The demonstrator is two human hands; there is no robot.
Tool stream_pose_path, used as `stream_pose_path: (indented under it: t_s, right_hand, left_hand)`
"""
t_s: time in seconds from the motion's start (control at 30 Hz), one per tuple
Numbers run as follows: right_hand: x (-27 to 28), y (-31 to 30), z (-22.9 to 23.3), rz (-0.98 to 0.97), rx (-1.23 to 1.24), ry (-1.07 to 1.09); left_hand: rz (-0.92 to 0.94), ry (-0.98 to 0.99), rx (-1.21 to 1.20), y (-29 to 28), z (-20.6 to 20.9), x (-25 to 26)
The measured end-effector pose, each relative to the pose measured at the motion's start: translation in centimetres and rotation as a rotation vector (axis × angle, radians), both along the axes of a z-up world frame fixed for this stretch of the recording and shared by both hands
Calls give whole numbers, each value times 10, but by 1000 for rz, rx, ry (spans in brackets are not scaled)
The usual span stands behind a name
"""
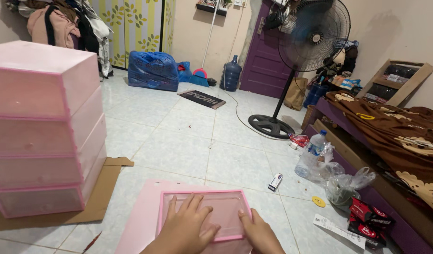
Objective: The person removes a pink plastic drawer from a stacked unit, then disassembles it by detaching the clear lid, removing the pink frame, and unfolding the pink plastic body into a flat sheet. The process is repeated with a second drawer.
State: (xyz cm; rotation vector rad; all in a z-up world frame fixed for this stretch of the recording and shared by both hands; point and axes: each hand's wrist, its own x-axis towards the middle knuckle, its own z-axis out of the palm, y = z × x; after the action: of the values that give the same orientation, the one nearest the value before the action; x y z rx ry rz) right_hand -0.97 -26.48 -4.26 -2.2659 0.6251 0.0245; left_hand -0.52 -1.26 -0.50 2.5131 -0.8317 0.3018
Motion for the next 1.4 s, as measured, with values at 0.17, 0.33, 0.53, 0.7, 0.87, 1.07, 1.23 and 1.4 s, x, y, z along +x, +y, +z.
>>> stream_pose_path:
  t_s: [0.17, 0.33, 0.53, 0.7, 0.87, 1.07, 1.23, 1.4]
  right_hand:
    - [-5, 15, 17, 30, -201, 25]
    - [-15, 38, 43, 32, -173, 161]
    - [-13, 47, 47, 28, -259, 87]
    - [-9, 53, 49, 34, -265, 126]
    - [-11, 58, 56, 65, -271, 142]
    - [-20, 65, 60, 60, -456, 120]
    - [-24, 75, 57, 94, -680, -292]
    - [-20, 83, 46, 526, -504, -743]
  left_hand:
    - [-114, -148, -99, 12, 4, 7]
    - [-44, 83, -11, 25, 18, 13]
    - [-148, -67, -192, 29, 22, 21]
    - [-157, -78, -193, 36, 19, 28]
    - [-148, -19, -192, 39, 17, 27]
    - [-180, 9, -152, 39, 15, 24]
    - [-188, -63, -93, 37, 12, 18]
    - [-175, 14, -104, 37, 10, 23]
